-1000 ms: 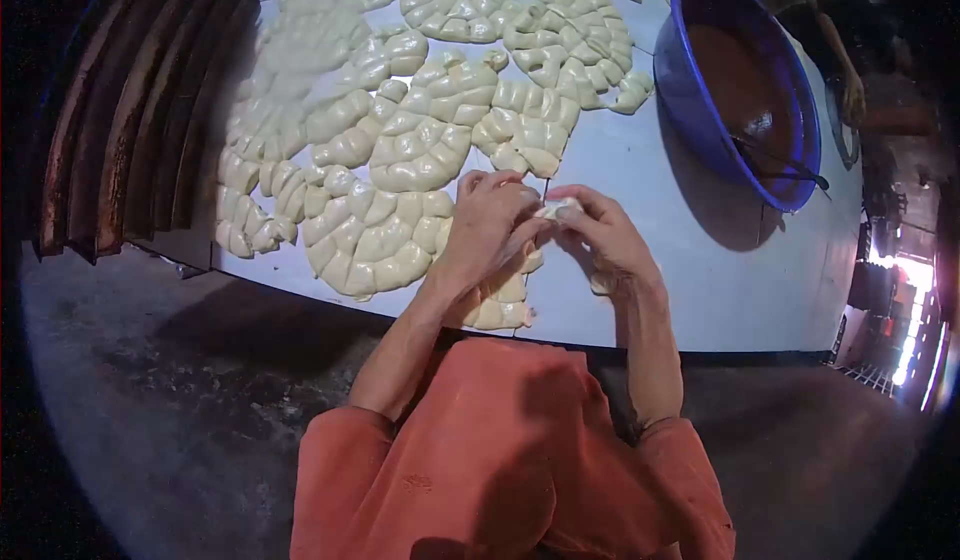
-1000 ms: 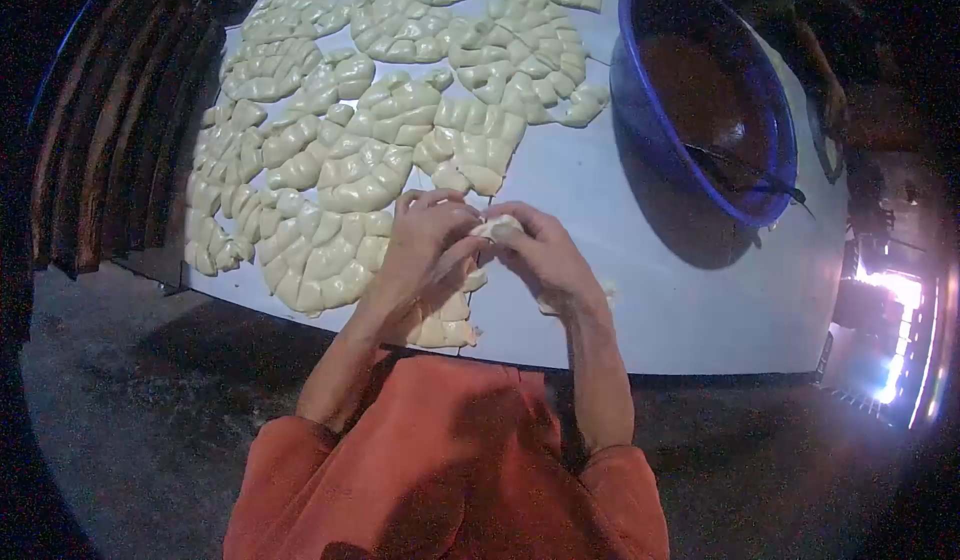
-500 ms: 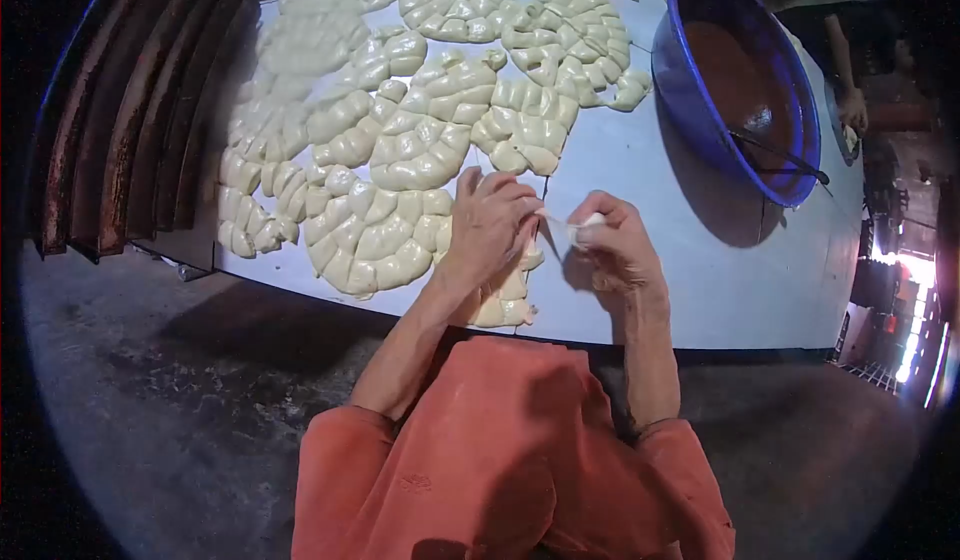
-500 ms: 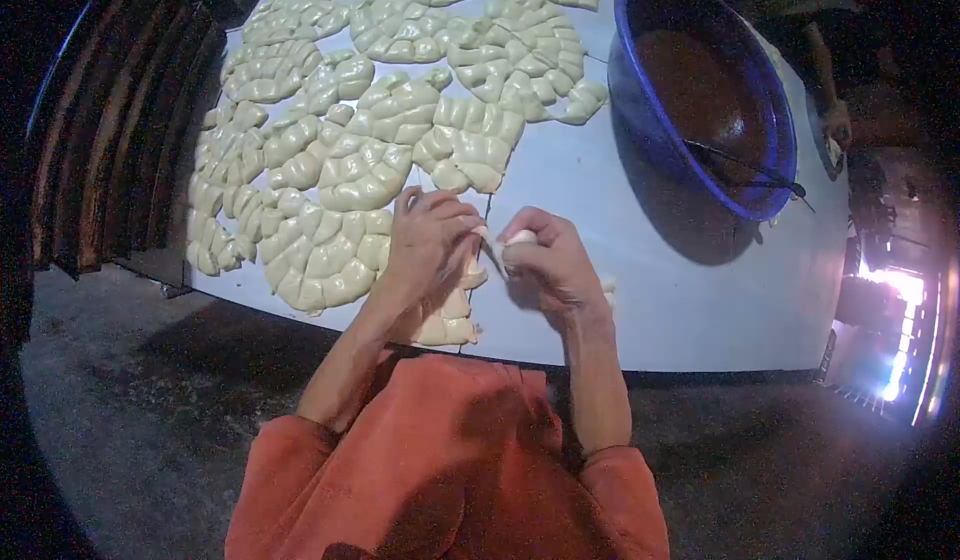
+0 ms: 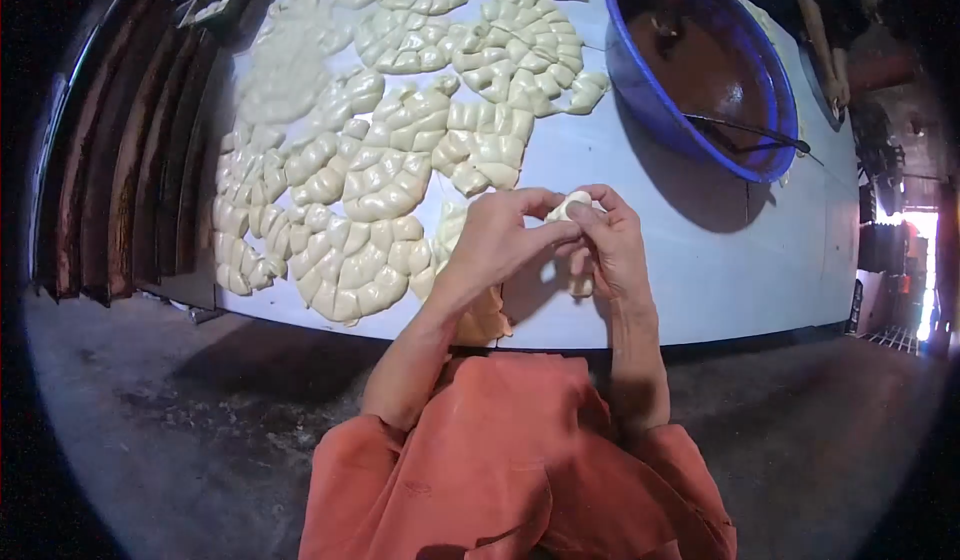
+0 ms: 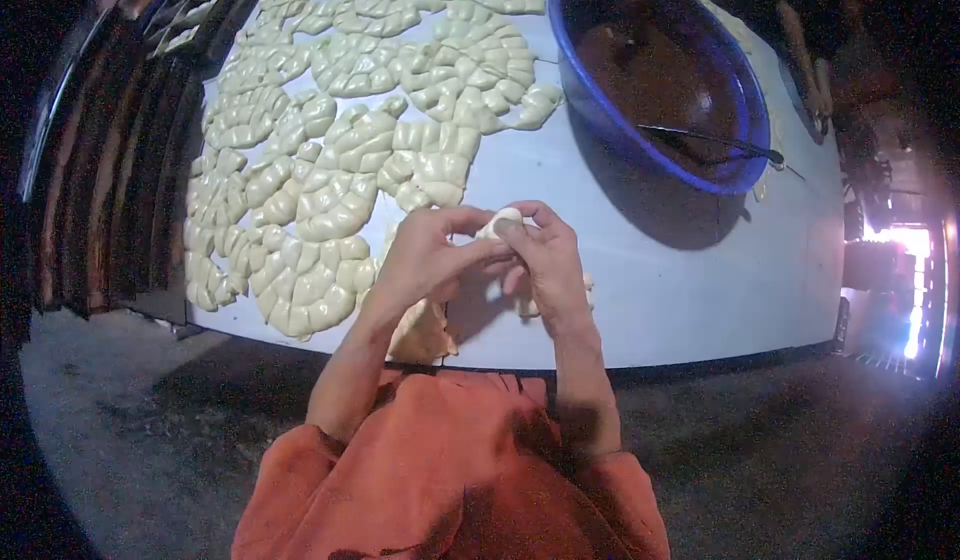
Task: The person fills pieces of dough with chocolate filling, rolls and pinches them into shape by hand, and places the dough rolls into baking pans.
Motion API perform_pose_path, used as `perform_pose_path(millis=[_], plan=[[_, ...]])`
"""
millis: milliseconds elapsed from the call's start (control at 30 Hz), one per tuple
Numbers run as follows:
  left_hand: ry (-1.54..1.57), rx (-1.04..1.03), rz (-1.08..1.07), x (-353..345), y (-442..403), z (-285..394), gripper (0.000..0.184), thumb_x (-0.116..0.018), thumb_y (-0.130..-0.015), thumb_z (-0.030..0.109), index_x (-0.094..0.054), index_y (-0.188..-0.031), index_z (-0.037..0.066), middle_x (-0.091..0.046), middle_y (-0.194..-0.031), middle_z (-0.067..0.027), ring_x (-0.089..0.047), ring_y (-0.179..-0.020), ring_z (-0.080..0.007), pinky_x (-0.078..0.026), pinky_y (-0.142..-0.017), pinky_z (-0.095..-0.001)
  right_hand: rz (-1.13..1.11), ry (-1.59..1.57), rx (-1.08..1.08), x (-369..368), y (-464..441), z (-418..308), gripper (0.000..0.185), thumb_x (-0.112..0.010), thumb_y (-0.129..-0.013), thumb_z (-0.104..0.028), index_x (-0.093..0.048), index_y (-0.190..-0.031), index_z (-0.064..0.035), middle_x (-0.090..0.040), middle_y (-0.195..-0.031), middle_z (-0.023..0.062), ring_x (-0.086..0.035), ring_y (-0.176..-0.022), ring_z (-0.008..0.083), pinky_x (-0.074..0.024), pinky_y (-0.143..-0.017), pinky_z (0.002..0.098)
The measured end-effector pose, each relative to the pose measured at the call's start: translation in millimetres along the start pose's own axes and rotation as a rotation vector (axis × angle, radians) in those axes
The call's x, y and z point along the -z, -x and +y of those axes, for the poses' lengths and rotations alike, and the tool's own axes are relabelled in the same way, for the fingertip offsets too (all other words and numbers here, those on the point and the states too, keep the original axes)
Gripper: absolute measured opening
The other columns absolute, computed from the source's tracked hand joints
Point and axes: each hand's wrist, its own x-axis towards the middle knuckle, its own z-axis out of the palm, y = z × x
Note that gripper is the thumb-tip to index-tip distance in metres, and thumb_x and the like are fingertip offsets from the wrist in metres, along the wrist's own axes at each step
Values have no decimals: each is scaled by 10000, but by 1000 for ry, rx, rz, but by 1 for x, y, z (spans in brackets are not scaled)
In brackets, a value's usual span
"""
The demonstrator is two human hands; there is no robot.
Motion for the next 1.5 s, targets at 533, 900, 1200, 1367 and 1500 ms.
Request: perform_pose_path(millis=[533, 900, 1200, 1367, 1500], plan=[[474, -705, 198, -141, -59, 8, 971, -686, -883, 542, -264, -1526, -51, -569, -1357, -265, -574, -1238, -280, -434, -1057, -372, -32, -300, 253, 40, 32, -56, 235, -676, -934, -61, -573, -1139, -11, -645, -1011, 57, -635, -900, 103, -542, -786, 251], [463, -34, -15, -130, -58, 3, 582, -592, -990, 78, -340, -1511, 24, -643, -1235, -181, -662, -1009, -163, -523, -886, -269, 53, 748, 333, 149, -79, -187, 164, -588, -951, -188, -585, -1039, -50, -683, -891, 105, -667, -861, 187, -512, -748, 328], [222, 109, -22, -102, -48, -8, 382, -616, -991, 167, -570, -1325, -11, -694, -1156, -136, -647, -996, -131, -520, -881, -272, -140, 1526, 2, 162, -123, -187, 272, -534, -887, -237, -639, -1006, -15, -694, -967, 216, -671, -927, 351, -491, -837, 452], [240, 109, -58, -107, -50, -6, 387, -622, -987, 170, -571, -1321, -19, -697, -1147, -143, -649, -1045, -155, -517, -902, -281, -145, 1563, 92, 153, -115, -184, 259, -555, -888, -231, -649, -975, -6, -708, -891, 157, -678, -841, 287, -503, -786, 415], [179, 68, -67, -104, -52, 6, 390, -631, -981, 184, -581, -1306, -27, -702, -1146, -143, -654, -1041, -157, -514, -905, -285, -7, 1198, 106, 139, -89, -190, 266, -579, -906, -253, -652, -983, -9, -697, -842, 86, -660, -797, 197, -500, -757, 367]])
